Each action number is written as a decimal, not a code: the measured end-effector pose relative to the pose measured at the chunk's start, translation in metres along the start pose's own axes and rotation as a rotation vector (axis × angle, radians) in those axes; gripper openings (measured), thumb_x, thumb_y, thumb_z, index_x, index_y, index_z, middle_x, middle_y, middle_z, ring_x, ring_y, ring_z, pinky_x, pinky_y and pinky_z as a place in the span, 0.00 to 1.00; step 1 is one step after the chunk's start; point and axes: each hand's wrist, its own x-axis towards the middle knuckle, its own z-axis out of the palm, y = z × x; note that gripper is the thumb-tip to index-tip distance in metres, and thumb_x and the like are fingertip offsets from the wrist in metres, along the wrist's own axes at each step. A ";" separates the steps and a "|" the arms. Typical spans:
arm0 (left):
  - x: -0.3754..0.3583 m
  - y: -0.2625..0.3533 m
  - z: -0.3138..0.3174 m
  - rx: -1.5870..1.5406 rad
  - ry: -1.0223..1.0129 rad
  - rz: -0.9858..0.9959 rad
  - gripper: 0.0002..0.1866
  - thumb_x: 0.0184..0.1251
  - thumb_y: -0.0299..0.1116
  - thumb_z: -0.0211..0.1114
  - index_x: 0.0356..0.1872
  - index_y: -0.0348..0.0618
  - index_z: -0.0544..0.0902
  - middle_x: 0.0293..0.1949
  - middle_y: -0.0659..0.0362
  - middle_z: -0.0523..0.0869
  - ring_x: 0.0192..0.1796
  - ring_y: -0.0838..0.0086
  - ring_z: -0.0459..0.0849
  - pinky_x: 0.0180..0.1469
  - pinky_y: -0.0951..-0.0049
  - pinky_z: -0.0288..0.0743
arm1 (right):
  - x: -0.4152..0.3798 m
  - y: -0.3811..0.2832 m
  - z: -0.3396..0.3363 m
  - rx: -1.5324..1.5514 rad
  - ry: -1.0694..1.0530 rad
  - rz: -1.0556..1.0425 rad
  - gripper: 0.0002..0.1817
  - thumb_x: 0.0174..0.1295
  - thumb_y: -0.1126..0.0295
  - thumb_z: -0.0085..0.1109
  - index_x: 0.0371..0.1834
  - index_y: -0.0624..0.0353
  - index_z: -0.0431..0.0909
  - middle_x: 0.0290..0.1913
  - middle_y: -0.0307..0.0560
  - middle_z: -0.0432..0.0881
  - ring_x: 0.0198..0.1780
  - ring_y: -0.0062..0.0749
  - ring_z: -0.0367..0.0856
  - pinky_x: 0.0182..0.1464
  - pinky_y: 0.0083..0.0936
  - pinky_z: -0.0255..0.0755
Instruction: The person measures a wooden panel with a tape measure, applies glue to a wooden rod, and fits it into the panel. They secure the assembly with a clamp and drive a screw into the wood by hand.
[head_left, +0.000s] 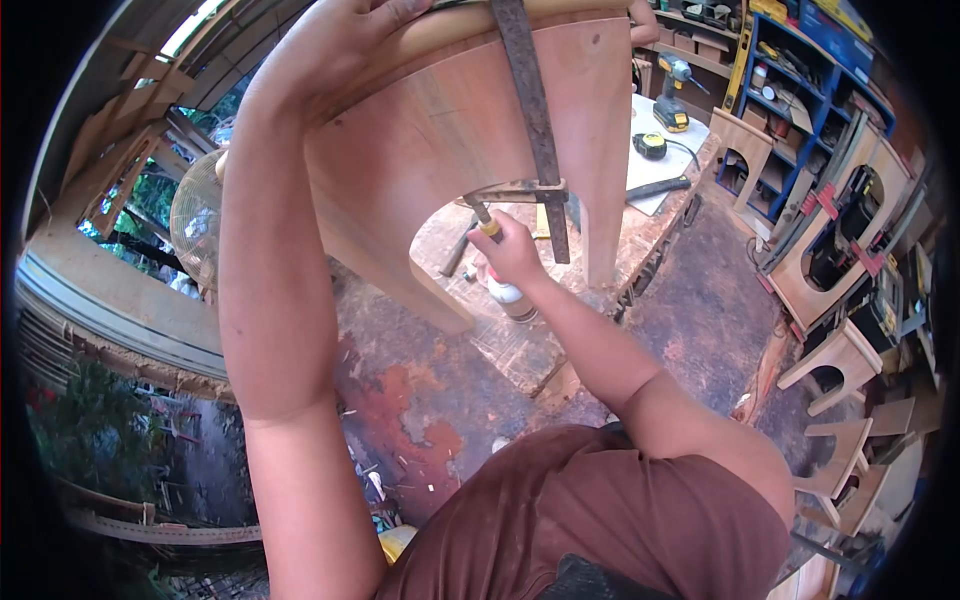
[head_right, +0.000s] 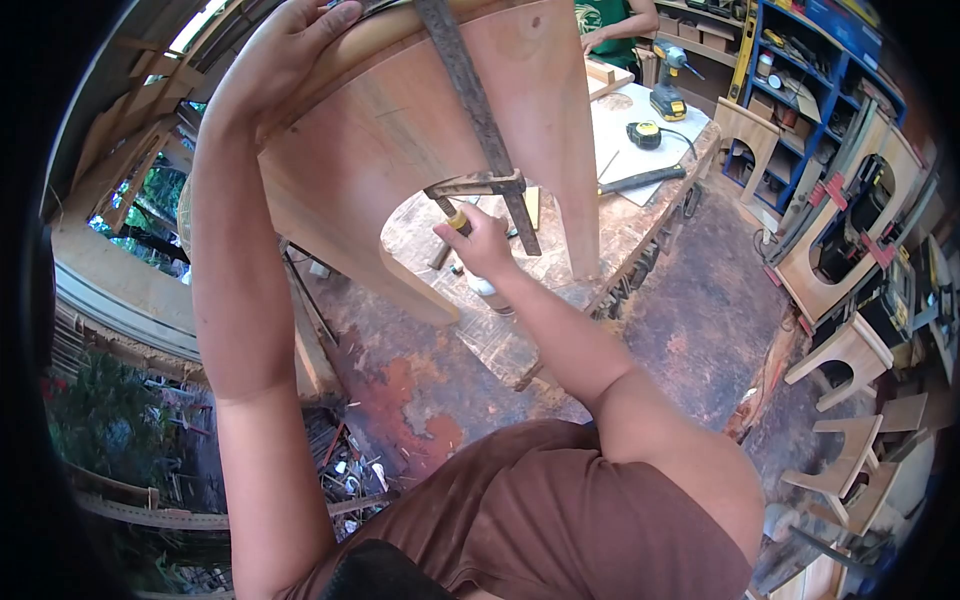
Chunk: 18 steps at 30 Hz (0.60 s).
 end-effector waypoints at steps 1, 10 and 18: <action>-0.001 0.000 0.001 0.002 -0.004 -0.003 0.16 0.74 0.36 0.58 0.54 0.36 0.80 0.43 0.49 0.85 0.48 0.68 0.82 0.54 0.68 0.74 | 0.004 0.008 -0.001 0.004 -0.001 0.003 0.21 0.65 0.52 0.67 0.38 0.63 0.77 0.22 0.41 0.78 0.27 0.27 0.77 0.35 0.30 0.71; -0.004 0.014 0.000 -0.046 0.000 -0.079 0.16 0.74 0.35 0.58 0.55 0.35 0.79 0.41 0.50 0.86 0.46 0.69 0.82 0.52 0.69 0.74 | 0.002 0.003 -0.002 0.377 -0.111 0.196 0.20 0.63 0.53 0.69 0.34 0.60 0.75 0.24 0.38 0.79 0.22 0.22 0.73 0.28 0.23 0.69; -0.009 0.015 0.003 0.051 0.069 0.040 0.15 0.74 0.34 0.58 0.54 0.36 0.79 0.37 0.52 0.85 0.42 0.71 0.81 0.49 0.70 0.74 | 0.000 -0.022 -0.002 -0.052 0.058 0.165 0.23 0.61 0.51 0.69 0.37 0.64 0.77 0.26 0.49 0.82 0.29 0.38 0.80 0.36 0.34 0.73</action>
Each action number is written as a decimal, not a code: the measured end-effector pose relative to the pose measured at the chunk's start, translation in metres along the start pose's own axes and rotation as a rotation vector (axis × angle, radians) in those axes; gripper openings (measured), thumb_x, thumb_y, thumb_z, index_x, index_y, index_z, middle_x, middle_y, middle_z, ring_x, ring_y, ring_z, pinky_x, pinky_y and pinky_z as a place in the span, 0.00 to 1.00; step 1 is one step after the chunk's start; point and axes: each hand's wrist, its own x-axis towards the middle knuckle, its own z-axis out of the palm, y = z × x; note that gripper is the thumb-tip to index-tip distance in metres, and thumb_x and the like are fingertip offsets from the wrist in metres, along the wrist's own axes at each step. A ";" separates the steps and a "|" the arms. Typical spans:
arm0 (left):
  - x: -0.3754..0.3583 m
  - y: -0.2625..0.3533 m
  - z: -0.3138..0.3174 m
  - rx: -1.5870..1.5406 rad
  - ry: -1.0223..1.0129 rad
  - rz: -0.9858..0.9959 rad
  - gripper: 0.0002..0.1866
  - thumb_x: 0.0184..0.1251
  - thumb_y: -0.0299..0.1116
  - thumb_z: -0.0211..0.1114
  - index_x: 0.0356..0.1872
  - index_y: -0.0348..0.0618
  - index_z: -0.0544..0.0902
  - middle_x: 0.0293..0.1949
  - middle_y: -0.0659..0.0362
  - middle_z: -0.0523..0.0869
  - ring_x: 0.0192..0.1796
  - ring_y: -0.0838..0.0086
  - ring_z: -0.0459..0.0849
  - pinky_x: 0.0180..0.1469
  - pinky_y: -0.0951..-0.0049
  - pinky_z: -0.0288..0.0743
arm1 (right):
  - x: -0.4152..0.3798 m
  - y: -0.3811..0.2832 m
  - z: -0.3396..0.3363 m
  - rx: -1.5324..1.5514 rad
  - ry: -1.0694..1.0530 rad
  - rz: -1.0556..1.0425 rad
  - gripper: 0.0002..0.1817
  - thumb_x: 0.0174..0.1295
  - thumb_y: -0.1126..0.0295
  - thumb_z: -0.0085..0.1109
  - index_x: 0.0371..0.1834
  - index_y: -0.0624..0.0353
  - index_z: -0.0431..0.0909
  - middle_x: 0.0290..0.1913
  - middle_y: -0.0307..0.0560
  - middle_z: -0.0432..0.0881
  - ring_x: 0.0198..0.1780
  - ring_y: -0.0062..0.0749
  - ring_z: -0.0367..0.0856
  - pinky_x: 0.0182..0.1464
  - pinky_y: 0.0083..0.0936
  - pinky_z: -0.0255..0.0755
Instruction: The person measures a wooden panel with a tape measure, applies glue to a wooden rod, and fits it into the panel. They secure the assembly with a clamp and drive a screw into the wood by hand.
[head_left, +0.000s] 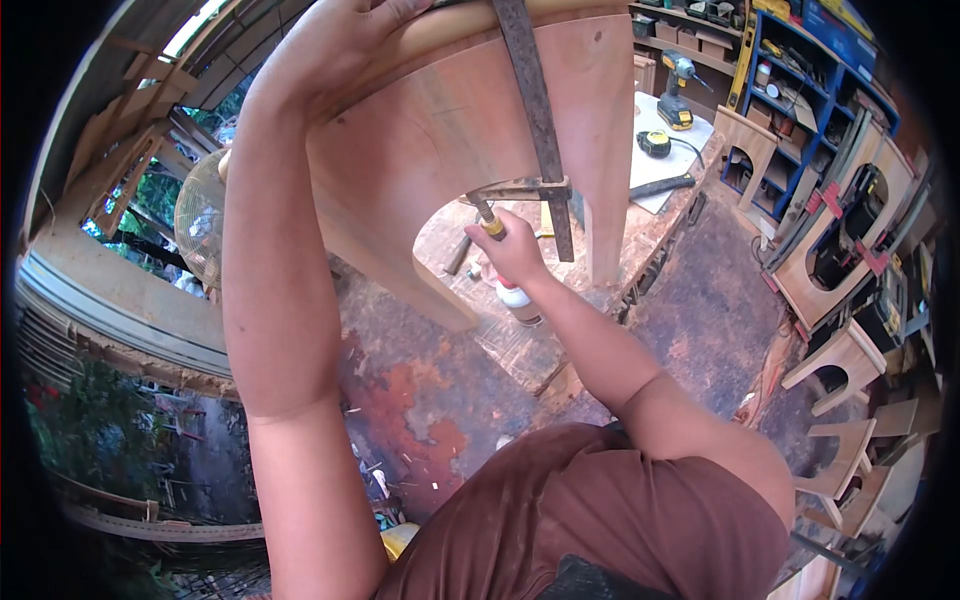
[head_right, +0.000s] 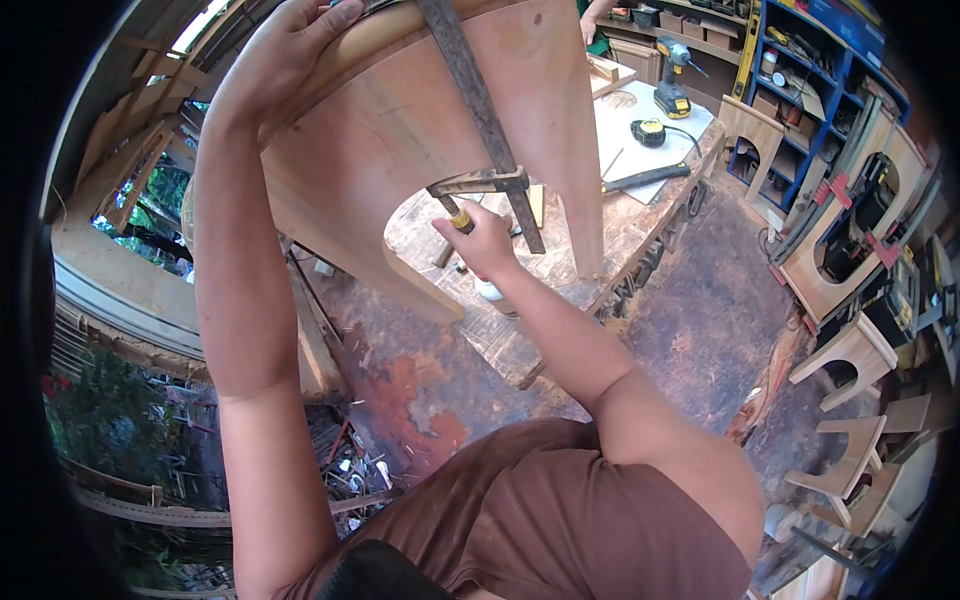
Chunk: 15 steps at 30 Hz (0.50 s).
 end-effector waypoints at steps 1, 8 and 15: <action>0.000 0.001 -0.001 0.002 0.000 0.002 0.15 0.74 0.34 0.58 0.54 0.36 0.79 0.37 0.52 0.85 0.42 0.71 0.81 0.49 0.70 0.74 | 0.006 0.009 -0.002 0.042 -0.121 0.008 0.24 0.61 0.50 0.69 0.36 0.64 0.77 0.25 0.47 0.81 0.29 0.34 0.79 0.36 0.32 0.72; 0.006 -0.007 -0.001 -0.070 -0.070 -0.086 0.14 0.74 0.33 0.58 0.53 0.35 0.79 0.37 0.54 0.84 0.42 0.74 0.79 0.48 0.71 0.74 | 0.012 0.023 -0.004 0.261 -0.307 0.049 0.23 0.60 0.50 0.71 0.35 0.63 0.78 0.26 0.39 0.81 0.29 0.20 0.76 0.35 0.26 0.71; -0.006 0.015 0.000 -0.047 0.003 -0.082 0.14 0.75 0.34 0.57 0.52 0.35 0.79 0.37 0.55 0.85 0.42 0.73 0.79 0.48 0.71 0.74 | -0.015 -0.003 0.001 0.034 0.043 -0.091 0.17 0.61 0.60 0.72 0.37 0.61 0.77 0.29 0.37 0.79 0.30 0.18 0.74 0.34 0.24 0.68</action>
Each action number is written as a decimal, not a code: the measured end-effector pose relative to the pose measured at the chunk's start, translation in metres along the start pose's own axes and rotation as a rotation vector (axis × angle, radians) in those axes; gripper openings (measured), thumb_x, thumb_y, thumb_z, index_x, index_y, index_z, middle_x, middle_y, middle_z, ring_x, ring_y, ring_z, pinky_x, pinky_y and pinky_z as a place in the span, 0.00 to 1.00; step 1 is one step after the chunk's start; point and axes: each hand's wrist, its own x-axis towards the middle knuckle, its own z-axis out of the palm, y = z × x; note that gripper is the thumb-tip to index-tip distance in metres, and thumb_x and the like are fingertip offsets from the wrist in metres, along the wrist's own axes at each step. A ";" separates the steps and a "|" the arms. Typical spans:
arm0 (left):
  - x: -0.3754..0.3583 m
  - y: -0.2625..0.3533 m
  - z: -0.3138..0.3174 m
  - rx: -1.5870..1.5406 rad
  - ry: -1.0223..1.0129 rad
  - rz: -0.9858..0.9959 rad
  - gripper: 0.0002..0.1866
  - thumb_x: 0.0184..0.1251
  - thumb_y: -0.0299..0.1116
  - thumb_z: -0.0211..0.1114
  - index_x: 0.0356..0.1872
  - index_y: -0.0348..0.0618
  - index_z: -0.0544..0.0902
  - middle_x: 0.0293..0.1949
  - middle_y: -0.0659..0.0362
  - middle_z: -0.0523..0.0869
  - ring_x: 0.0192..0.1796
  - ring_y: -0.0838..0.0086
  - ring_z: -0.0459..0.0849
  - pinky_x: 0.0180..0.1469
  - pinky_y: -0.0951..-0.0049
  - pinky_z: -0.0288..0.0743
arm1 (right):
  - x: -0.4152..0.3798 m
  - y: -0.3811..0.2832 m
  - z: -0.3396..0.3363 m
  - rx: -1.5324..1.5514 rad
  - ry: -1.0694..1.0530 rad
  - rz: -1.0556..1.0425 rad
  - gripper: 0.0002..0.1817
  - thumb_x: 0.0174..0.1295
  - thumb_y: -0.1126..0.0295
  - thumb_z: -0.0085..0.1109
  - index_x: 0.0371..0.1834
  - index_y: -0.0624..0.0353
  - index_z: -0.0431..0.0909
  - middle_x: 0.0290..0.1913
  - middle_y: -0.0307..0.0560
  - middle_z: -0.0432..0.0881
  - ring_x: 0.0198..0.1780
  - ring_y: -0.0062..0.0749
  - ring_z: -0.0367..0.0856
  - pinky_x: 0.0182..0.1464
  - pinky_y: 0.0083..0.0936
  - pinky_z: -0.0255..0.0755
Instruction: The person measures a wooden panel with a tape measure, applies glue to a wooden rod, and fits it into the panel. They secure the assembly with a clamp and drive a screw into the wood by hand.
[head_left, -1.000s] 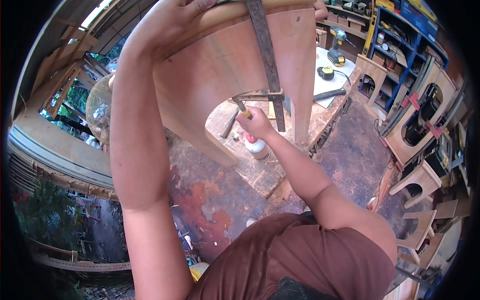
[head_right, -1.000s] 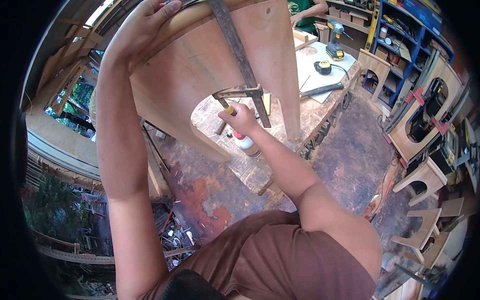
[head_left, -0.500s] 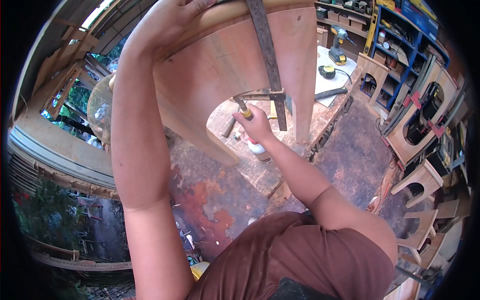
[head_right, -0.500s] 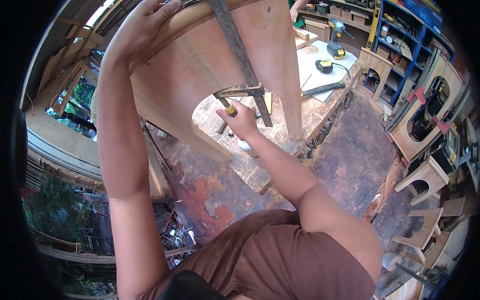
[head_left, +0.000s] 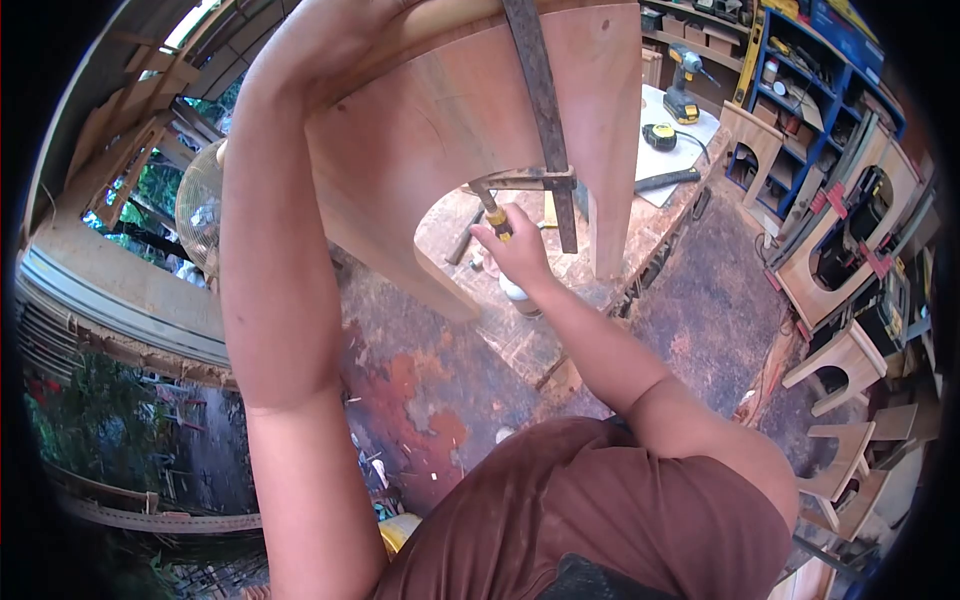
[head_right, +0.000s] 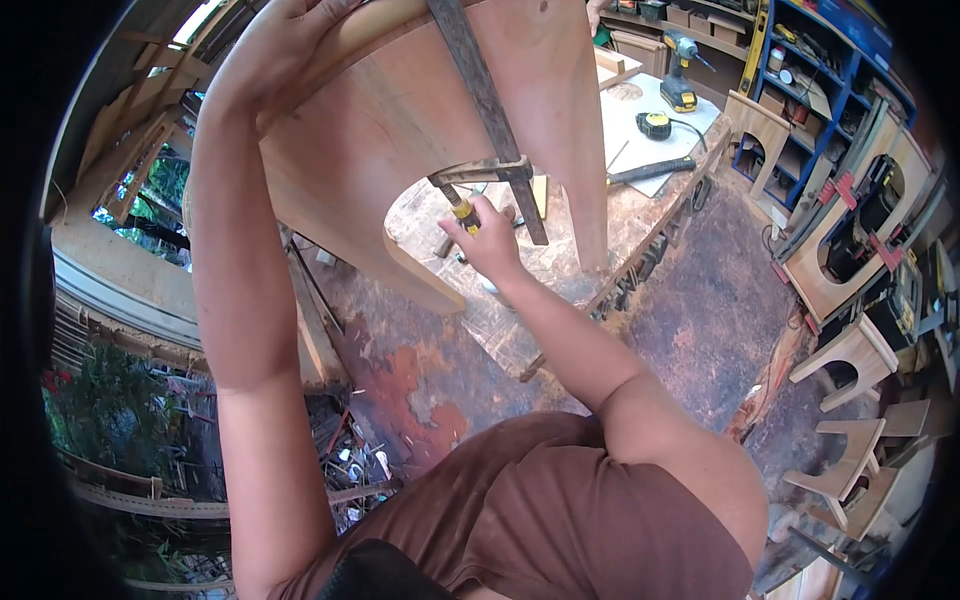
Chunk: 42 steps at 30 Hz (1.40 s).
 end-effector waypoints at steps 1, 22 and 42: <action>0.000 -0.003 0.002 -0.002 -0.006 -0.005 0.14 0.75 0.34 0.57 0.52 0.35 0.79 0.37 0.55 0.85 0.42 0.73 0.79 0.48 0.71 0.74 | -0.001 0.002 0.000 0.001 -0.002 0.007 0.17 0.61 0.60 0.72 0.37 0.61 0.77 0.29 0.37 0.79 0.30 0.18 0.74 0.34 0.24 0.68; 0.021 -0.040 0.000 -0.326 -0.084 -0.175 0.29 0.83 0.50 0.44 0.62 0.33 0.78 0.56 0.58 0.83 0.57 0.76 0.75 0.64 0.76 0.65 | -0.070 0.086 -0.037 -0.039 -0.406 0.241 0.46 0.40 0.63 0.82 0.66 0.57 0.68 0.55 0.49 0.81 0.58 0.37 0.80 0.64 0.33 0.73; 0.023 -0.039 0.003 -0.219 -0.143 -0.131 0.31 0.62 0.61 0.65 0.46 0.37 0.80 0.35 0.65 0.80 0.39 0.79 0.74 0.46 0.75 0.70 | 0.022 0.161 -0.267 -0.266 0.257 0.130 0.39 0.44 0.64 0.80 0.60 0.61 0.71 0.50 0.48 0.82 0.53 0.38 0.82 0.56 0.34 0.75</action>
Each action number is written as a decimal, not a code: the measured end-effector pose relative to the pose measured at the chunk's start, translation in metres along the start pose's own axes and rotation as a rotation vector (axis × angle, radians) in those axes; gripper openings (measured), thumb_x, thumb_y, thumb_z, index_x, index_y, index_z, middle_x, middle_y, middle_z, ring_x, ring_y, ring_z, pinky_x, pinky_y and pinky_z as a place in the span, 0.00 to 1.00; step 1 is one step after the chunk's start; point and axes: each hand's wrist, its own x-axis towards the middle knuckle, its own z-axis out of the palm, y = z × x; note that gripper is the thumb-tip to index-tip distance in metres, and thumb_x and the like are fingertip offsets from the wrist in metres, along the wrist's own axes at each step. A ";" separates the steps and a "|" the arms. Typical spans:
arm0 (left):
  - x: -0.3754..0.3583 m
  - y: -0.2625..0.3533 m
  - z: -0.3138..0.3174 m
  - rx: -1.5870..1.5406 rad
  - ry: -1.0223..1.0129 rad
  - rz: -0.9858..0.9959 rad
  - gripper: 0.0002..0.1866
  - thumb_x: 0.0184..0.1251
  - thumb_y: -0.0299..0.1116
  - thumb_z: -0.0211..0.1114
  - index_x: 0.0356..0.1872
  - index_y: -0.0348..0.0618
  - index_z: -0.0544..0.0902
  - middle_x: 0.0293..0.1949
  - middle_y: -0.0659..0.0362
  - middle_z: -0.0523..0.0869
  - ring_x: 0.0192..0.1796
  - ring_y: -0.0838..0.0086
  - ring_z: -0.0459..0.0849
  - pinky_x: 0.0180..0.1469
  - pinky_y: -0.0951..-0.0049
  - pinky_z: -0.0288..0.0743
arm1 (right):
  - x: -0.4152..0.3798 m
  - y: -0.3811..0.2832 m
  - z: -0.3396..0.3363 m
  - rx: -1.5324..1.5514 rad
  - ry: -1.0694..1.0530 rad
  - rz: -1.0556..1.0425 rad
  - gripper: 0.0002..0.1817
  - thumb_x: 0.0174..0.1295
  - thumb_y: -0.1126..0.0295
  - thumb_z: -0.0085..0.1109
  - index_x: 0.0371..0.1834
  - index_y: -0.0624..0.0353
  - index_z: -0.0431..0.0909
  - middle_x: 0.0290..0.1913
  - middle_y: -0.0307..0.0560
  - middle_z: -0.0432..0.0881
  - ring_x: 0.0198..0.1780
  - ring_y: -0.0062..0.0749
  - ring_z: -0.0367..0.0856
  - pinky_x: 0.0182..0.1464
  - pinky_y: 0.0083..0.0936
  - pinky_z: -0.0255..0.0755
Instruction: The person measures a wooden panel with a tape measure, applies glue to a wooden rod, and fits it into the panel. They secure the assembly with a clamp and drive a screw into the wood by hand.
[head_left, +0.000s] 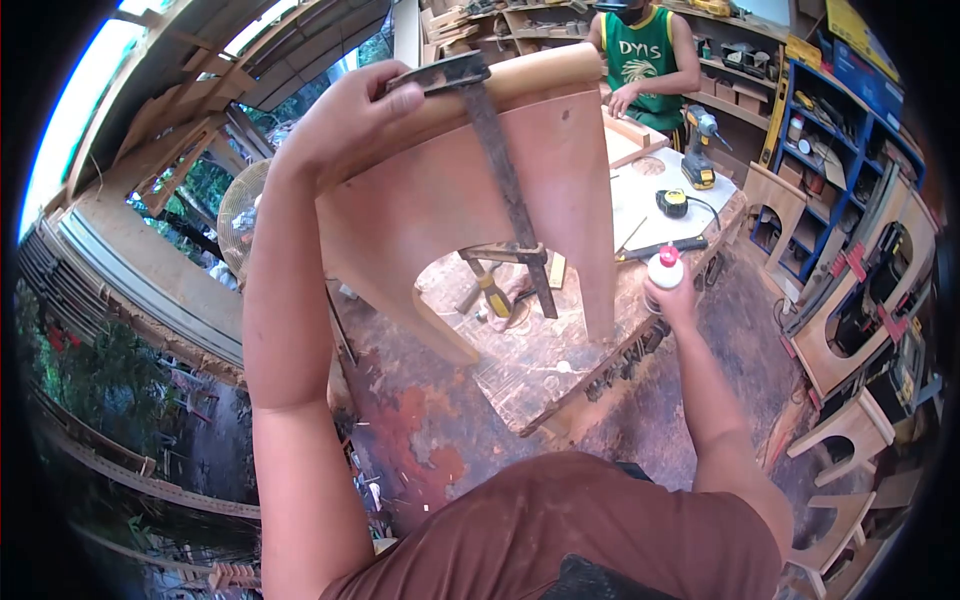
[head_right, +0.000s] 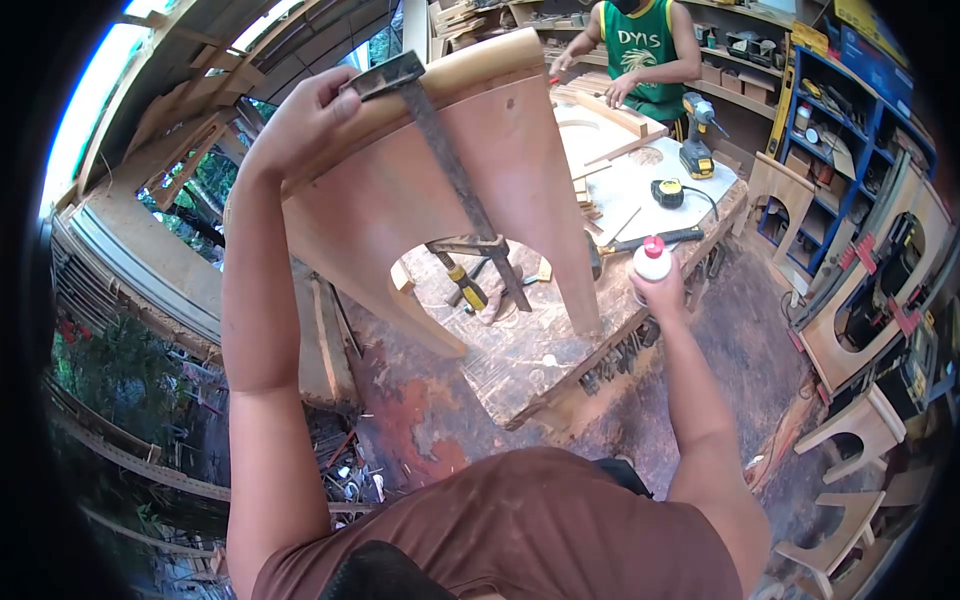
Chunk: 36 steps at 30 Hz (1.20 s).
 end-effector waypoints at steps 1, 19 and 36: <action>0.001 0.003 0.002 0.072 -0.023 0.030 0.32 0.55 0.59 0.74 0.43 0.37 0.80 0.32 0.65 0.80 0.35 0.78 0.74 0.41 0.73 0.71 | 0.011 0.009 0.013 0.002 -0.032 0.001 0.39 0.44 0.64 0.80 0.60 0.61 0.71 0.52 0.49 0.82 0.54 0.39 0.82 0.57 0.34 0.75; 0.003 0.010 0.018 0.403 0.171 -0.073 0.35 0.49 0.60 0.76 0.42 0.36 0.77 0.29 0.60 0.77 0.34 0.75 0.73 0.40 0.69 0.71 | 0.032 0.042 0.046 0.136 -0.406 0.088 0.48 0.47 0.56 0.80 0.68 0.61 0.62 0.63 0.58 0.76 0.66 0.44 0.74 0.66 0.37 0.68; -0.008 0.013 0.028 0.394 0.279 -0.118 0.43 0.38 0.78 0.72 0.26 0.43 0.71 0.25 0.70 0.71 0.28 0.85 0.68 0.30 0.80 0.61 | -0.139 -0.164 0.138 0.526 -0.471 -0.267 0.41 0.56 0.56 0.71 0.70 0.61 0.63 0.70 0.64 0.66 0.71 0.55 0.65 0.73 0.44 0.60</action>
